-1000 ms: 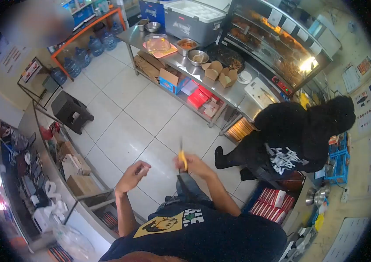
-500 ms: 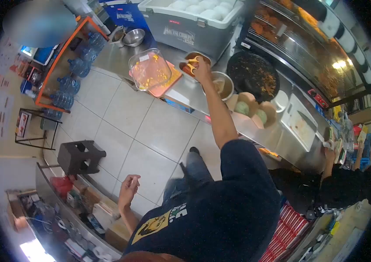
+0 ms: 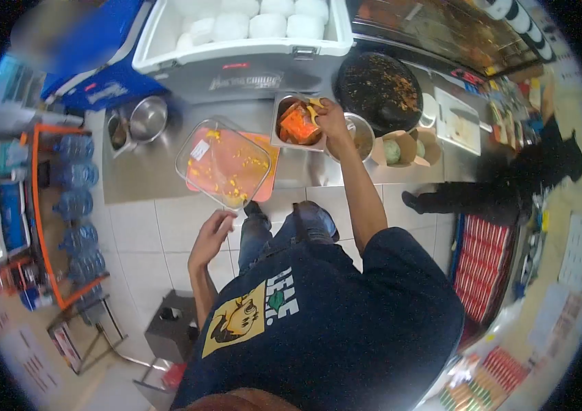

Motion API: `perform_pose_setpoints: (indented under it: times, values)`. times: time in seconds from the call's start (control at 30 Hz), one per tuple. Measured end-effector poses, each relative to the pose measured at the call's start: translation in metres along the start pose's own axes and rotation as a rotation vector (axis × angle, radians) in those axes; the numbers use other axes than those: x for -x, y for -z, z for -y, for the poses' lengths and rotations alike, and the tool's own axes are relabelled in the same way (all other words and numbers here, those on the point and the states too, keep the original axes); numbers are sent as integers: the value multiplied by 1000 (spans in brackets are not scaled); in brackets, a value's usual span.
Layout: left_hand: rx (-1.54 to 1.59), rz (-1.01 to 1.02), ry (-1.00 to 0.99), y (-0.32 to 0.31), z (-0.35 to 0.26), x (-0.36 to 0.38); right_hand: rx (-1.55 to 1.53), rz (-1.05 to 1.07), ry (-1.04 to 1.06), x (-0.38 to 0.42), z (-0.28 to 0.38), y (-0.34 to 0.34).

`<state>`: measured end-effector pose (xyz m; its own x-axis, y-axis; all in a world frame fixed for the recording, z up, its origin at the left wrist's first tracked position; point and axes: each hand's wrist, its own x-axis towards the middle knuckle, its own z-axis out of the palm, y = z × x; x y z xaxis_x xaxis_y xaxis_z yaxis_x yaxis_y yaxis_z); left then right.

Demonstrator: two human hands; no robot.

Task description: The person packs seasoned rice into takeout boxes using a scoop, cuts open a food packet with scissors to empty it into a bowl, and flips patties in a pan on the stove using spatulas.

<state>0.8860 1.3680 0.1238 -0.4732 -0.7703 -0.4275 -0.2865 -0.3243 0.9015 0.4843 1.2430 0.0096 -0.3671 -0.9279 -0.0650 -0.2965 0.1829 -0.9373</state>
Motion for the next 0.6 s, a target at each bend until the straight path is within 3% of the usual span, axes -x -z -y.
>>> perform_pose_setpoints:
  times: [0.1,0.23,0.27,0.33,0.43,0.57,0.6]
  values:
    - [-187,169,-79,13,-16,-95,-373,15,-215,25,43,11]
    - [-169,122,-422,-21,-30,-211,-601,-88,-333,40,45,3]
    - [-172,142,-422,-30,-36,-229,-603,-107,-337,40,45,1]
    - [261,287,-170,-47,-46,-255,-686,-140,-338,42,51,-3]
    - [454,383,-55,-57,-47,-271,-599,-145,-276,40,64,-3]
    - [275,315,-43,-62,-50,-272,-420,-210,-252,45,42,-4]
    - [236,210,-59,-55,-49,-274,-353,-237,-221,49,35,0]
